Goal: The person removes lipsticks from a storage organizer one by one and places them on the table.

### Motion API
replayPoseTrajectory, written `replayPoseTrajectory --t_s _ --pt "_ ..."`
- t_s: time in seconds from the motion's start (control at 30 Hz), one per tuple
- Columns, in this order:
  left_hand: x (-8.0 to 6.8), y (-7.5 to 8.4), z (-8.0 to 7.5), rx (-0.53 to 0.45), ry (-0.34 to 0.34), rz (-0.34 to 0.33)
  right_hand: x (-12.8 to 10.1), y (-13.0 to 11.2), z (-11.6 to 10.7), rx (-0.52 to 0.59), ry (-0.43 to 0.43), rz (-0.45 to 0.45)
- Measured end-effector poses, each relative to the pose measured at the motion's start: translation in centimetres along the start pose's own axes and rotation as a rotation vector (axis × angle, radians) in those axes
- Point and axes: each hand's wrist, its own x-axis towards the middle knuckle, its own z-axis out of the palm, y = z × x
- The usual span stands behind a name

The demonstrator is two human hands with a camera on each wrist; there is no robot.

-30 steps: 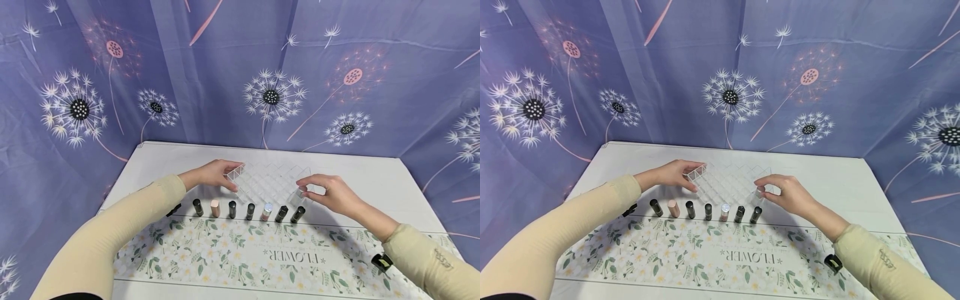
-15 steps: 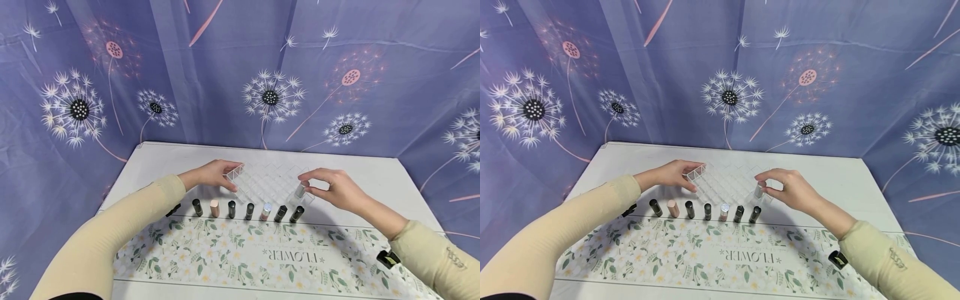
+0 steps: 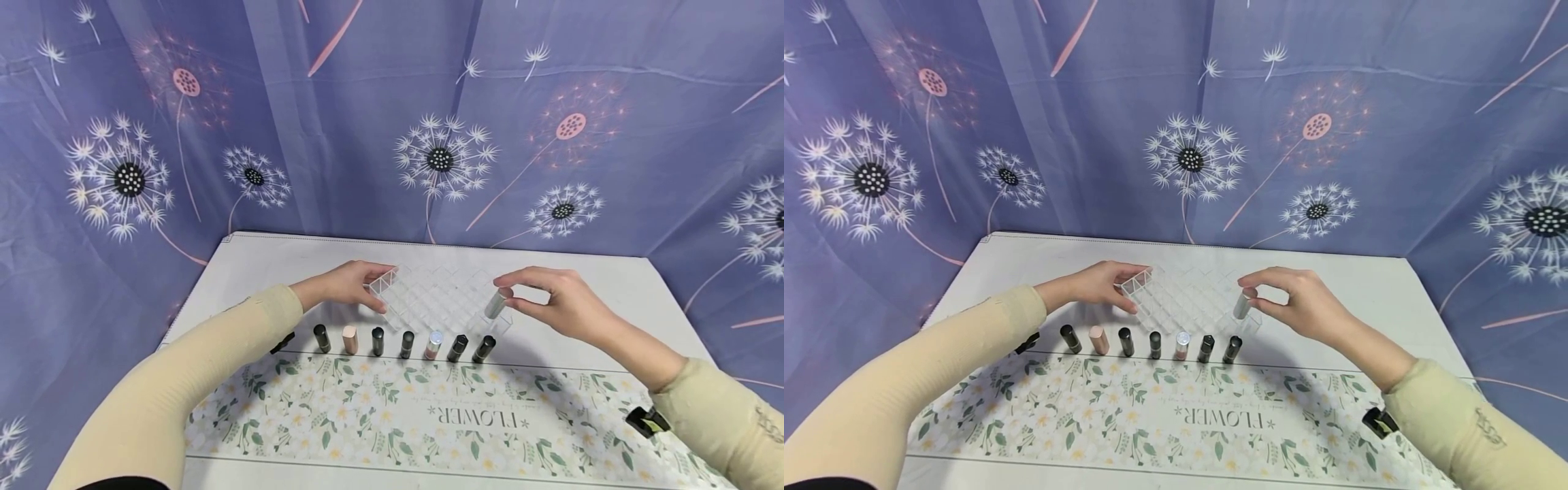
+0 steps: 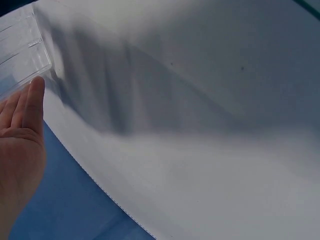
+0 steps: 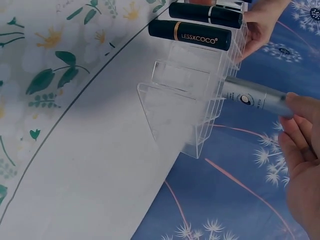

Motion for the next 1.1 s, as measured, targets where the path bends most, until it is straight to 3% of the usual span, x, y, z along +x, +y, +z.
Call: replayPoseTrajectory --t_s 0.5,1.1 --pt "-0.1 0.3 -0.1 0.015 -0.001 0.007 -1.2 -0.6 -1.2 -0.008 -0.022 -0.004" --pt "-0.3 0.4 -0.1 0.03 -0.013 -0.012 -3.1 -0.5 -1.3 0.012 -0.034 0.061"
